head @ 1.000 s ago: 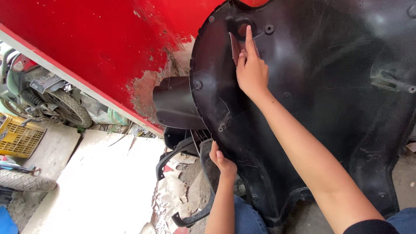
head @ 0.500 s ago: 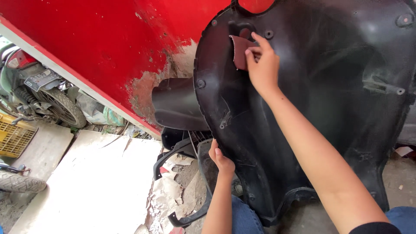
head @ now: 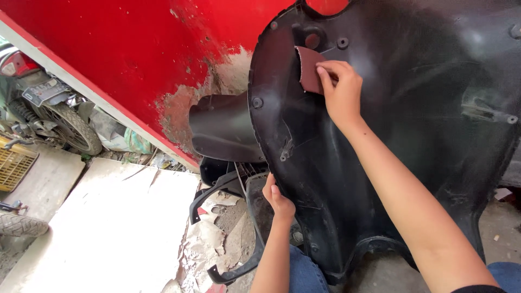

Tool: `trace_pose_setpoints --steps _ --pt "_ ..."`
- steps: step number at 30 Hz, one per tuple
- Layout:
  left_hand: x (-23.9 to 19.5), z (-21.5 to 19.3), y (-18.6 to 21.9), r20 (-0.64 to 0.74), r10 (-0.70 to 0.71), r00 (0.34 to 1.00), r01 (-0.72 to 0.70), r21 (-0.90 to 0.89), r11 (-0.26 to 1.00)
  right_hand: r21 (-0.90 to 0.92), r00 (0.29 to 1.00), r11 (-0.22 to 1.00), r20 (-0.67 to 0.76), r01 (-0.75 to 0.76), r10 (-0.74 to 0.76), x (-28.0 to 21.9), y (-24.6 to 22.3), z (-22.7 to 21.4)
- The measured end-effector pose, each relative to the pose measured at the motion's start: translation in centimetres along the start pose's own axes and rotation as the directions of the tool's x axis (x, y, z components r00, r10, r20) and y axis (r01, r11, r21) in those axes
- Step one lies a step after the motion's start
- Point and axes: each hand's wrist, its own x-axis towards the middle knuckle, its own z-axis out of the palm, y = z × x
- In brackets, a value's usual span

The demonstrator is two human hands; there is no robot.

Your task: The person sits on the floor and sands a large black plastic motorcycle fairing using a piece of sandpaper. They rub the sandpaper across the surface of the fairing, focusing on different areas to smooth the material.

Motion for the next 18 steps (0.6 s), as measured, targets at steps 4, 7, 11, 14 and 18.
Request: trace_pose_setpoints --steps 4,7,11,14,18 --pt "0.2 0.1 0.4 0.009 -0.006 1.000 0.005 0.013 1.000 0.047 0.998 0.999 0.066 0.013 -0.016 -0.2 0.9 0.7" --pt "0.2 0.2 0.3 0.008 0.005 1.000 -0.005 0.015 1.000 -0.007 0.991 0.998 0.114 0.070 -0.069 0.4 1.7 1.4" --pt "0.3 0.2 0.4 0.005 0.015 1.000 -0.015 0.022 1.000 -0.141 0.975 0.988 0.222 0.058 -0.025 1.5 0.4 1.5" --pt "0.4 0.3 0.6 0.006 -0.001 1.000 0.001 0.036 0.999 -0.162 0.959 0.985 0.283 0.056 -0.008 1.8 0.3 1.5" --pt "0.0 0.2 -0.1 -0.001 0.009 1.000 -0.009 0.047 0.999 -0.069 0.941 0.998 0.337 0.012 0.012 1.7 1.1 2.2"
